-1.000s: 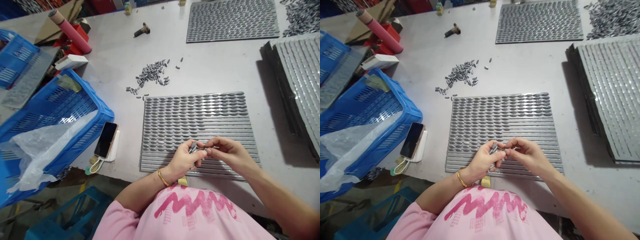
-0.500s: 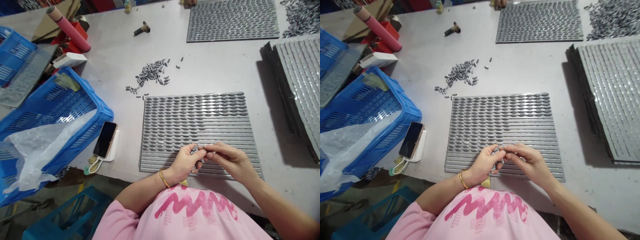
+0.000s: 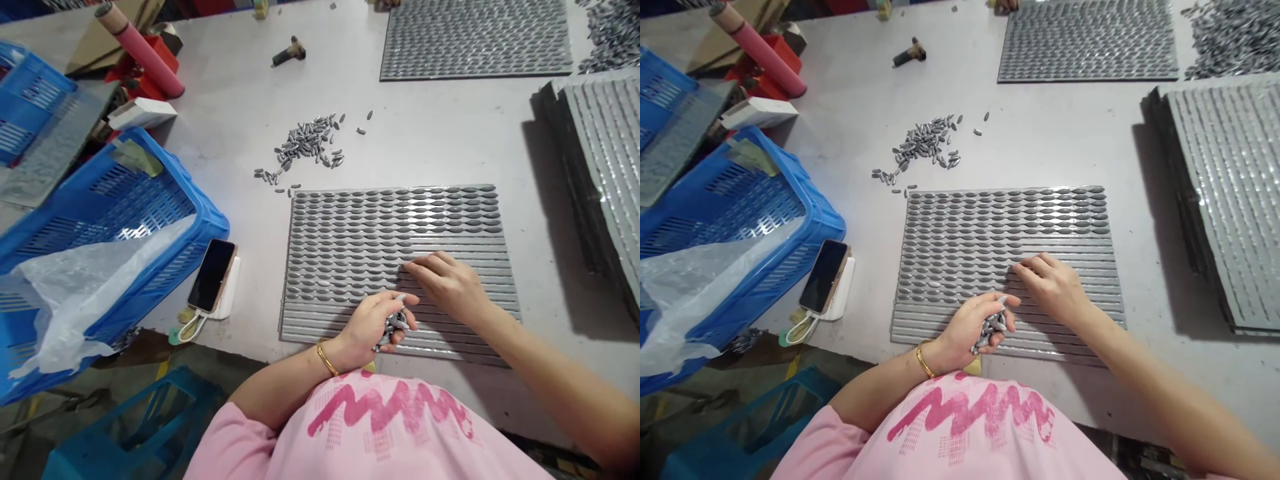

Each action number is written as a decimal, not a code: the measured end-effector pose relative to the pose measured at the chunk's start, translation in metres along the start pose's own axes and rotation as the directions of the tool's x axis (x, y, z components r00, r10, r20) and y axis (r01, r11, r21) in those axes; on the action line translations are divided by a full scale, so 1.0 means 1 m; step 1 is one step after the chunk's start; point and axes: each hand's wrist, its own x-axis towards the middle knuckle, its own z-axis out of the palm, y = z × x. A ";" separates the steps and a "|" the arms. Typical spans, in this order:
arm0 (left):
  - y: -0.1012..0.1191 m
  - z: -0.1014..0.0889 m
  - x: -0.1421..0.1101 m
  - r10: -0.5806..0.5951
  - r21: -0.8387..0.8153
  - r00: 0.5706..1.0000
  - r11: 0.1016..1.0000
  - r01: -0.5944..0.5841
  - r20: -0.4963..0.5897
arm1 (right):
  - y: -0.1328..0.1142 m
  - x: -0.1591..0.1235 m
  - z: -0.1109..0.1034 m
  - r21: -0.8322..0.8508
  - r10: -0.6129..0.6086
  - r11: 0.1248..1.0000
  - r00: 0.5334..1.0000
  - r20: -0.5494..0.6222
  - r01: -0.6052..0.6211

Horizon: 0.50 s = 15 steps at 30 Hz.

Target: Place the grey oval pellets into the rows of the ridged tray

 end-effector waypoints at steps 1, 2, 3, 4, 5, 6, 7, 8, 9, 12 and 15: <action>0.000 0.000 0.000 -0.005 0.003 1.000 1.000 0.005 0.003 | 0.000 0.000 -0.001 -0.020 -0.015 1.000 1.000 0.002 0.015; 0.001 0.000 0.000 -0.011 0.006 1.000 1.000 0.011 0.006 | 0.001 0.000 -0.002 -0.031 -0.028 0.999 1.000 0.009 0.029; 0.002 0.000 -0.001 -0.017 0.010 1.000 1.000 0.017 0.008 | 0.001 0.000 -0.004 -0.035 -0.042 0.998 0.999 0.019 0.042; 0.002 0.000 -0.001 -0.023 0.014 1.000 1.000 0.023 0.010 | 0.002 -0.001 -0.005 -0.036 -0.053 0.998 0.998 0.030 0.054; 0.002 0.000 -0.001 -0.028 0.017 1.000 0.999 0.028 0.012 | 0.003 -0.002 -0.005 -0.038 -0.061 0.997 0.997 0.040 0.062; 0.002 0.000 -0.001 -0.031 0.018 0.999 0.999 0.031 0.014 | 0.003 -0.003 -0.005 -0.042 -0.063 0.997 0.997 0.045 0.065; 0.002 0.000 -0.001 -0.032 0.015 0.999 0.999 0.031 0.016 | 0.004 -0.004 -0.004 -0.045 -0.061 0.997 0.997 0.045 0.063; 0.002 0.000 -0.001 -0.031 0.008 0.999 0.999 0.031 0.018 | 0.004 -0.005 -0.003 -0.048 -0.056 0.997 0.998 0.037 0.058; 0.001 0.000 -0.001 -0.032 -0.002 0.999 0.999 0.032 0.018 | 0.004 -0.005 -0.002 -0.048 -0.050 0.997 0.998 0.029 0.052; 0.001 0.000 -0.001 -0.026 -0.026 1.000 0.999 0.026 0.004 | 0.005 -0.005 0.001 -0.046 -0.032 0.998 0.999 0.029 0.034; 0.003 0.002 -0.003 -0.003 0.000 1.000 1.000 0.003 -0.019 | 0.004 -0.001 -0.002 -0.013 -0.001 1.000 0.998 0.056 0.001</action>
